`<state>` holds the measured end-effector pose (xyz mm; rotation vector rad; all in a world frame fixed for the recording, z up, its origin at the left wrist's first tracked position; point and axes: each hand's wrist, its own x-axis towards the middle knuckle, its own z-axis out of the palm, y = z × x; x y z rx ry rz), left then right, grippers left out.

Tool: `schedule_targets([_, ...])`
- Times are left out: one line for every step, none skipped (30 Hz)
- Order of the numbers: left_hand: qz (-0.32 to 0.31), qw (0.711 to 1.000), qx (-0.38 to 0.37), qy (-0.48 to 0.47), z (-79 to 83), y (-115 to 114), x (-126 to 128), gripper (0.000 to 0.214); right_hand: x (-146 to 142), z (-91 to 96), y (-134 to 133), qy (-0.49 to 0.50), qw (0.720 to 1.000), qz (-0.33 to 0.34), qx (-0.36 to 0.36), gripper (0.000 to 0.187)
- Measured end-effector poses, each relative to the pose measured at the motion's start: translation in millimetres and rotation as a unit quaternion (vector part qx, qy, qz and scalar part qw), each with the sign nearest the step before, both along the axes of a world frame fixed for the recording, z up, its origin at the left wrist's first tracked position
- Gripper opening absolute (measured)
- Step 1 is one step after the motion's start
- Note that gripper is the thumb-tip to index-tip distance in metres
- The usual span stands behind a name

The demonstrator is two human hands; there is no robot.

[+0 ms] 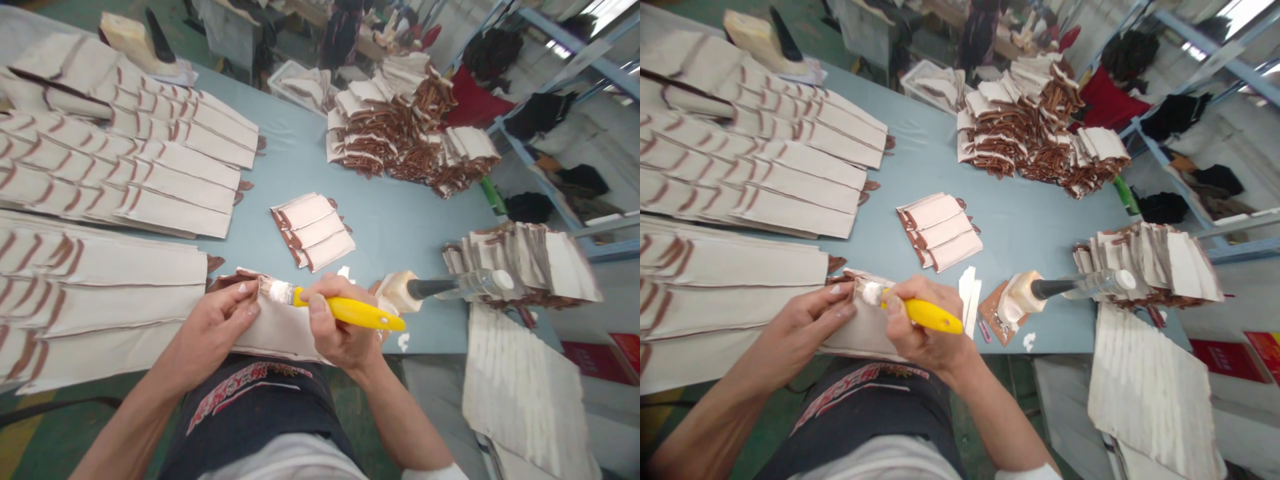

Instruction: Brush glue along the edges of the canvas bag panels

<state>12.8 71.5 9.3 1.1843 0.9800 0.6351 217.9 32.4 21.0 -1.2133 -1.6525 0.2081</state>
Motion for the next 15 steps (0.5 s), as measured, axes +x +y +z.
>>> schedule_targets([0.0,1.0,0.005,0.0,0.1,-1,0,0.041,-1,0.6,-1,-0.013,1.0,0.009,-0.006,0.014])
schedule_targets([0.0,1.0,0.011,0.001,0.1,-2,1,0.041,-2,1.1,-2,-0.017,1.0,0.008,-0.004,0.014])
schedule_targets([-0.002,1.0,0.017,0.005,0.0,-2,2,0.04,-5,1.6,-1,-0.011,1.0,-0.003,0.001,0.014])
schedule_targets([-0.005,1.0,0.025,0.012,-0.2,-3,3,0.039,-8,2.1,1,0.003,1.0,-0.021,0.007,0.014])
schedule_targets([-0.007,0.999,0.033,0.02,-0.3,-3,3,0.038,-11,2.5,2,0.021,0.999,-0.036,0.008,0.015])
schedule_targets([-0.004,0.999,0.044,0.029,-0.3,-3,3,0.037,-13,3.0,3,0.04,0.998,-0.044,0.005,0.015])
schedule_targets([0.003,0.997,0.059,0.042,-0.2,-3,3,0.036,-13,3.5,4,0.056,0.997,-0.045,-0.004,0.016])
schedule_targets([0.014,0.995,0.076,0.059,0.1,-3,2,0.036,-11,3.9,3,0.069,0.997,-0.042,-0.015,0.016])
schedule_targets([0.026,0.993,0.092,0.076,0.4,-2,0,0.034,-6,4.0,0,0.078,0.996,-0.044,-0.025,0.017])
schedule_targets([0.036,0.99,0.105,0.092,0.7,-2,-2,0.033,0,3.6,-3,0.085,0.994,-0.056,-0.033,0.018])
schedule_targets([0.04,0.987,0.116,0.104,0.7,-2,-4,0.032,8,2.6,-8,0.09,0.992,-0.077,-0.038,0.018])
schedule_targets([0.041,0.985,0.126,0.114,0.4,-3,-6,0.03,16,1.0,-12,0.098,0.989,-0.105,-0.04,0.018])
schedule_targets([0.04,0.982,0.135,0.123,-0.3,-4,-8,0.029,23,-1.1,-15,0.113,0.984,-0.13,-0.04,0.018])
schedule_targets([0.04,0.98,0.144,0.131,-1.4,-5,-10,0.028,29,-3.6,-18,0.13,0.979,-0.149,-0.038,0.017])
schedule_targets([0.04,0.977,0.155,0.14,-2.8,-6,-11,0.026,32,-6.2,-20,0.144,0.976,-0.16,-0.036,0.016])
